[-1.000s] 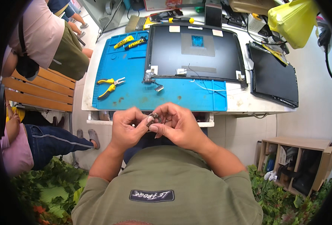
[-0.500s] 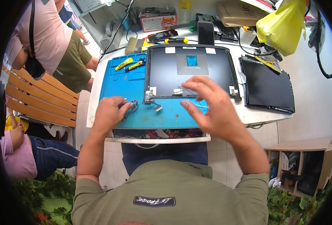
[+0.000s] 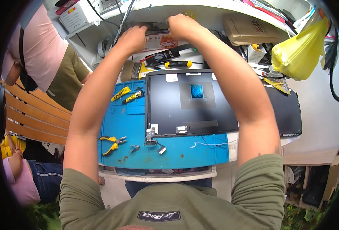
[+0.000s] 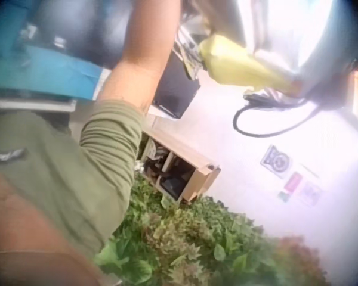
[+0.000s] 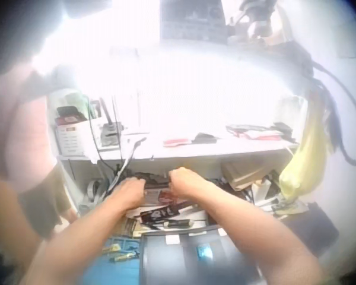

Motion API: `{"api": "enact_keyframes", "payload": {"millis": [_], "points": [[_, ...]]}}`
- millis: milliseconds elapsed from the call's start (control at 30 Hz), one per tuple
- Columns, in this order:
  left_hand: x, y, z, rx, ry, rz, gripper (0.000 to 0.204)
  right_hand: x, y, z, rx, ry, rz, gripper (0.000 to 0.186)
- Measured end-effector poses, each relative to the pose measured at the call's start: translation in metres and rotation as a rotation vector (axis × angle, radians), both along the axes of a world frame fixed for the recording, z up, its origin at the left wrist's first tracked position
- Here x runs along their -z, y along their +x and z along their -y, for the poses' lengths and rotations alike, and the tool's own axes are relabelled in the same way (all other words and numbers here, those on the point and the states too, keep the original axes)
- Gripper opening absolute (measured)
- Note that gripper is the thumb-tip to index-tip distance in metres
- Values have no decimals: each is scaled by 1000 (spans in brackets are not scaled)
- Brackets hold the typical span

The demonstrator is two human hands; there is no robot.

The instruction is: The person detaches a small component from a laptop screen, applies heat using a heat gun, and then manipulates internal electronic parts with pliers and by hand.

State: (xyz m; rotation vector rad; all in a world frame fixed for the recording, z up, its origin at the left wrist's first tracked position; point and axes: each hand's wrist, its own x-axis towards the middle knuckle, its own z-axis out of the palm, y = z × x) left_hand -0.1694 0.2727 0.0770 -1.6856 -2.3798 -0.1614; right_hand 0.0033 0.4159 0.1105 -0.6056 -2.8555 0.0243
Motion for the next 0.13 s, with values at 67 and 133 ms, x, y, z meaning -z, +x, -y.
{"api": "enact_keyframes", "payload": {"millis": [67, 133], "points": [[-13, -13, -29, -214, -359, 163, 70, 2, -26, -16, 68, 10, 111, 34], [-2, -20, -33, -193, -213, 199, 72, 9, -46, -27, 115, 18, 227, 43]]}}
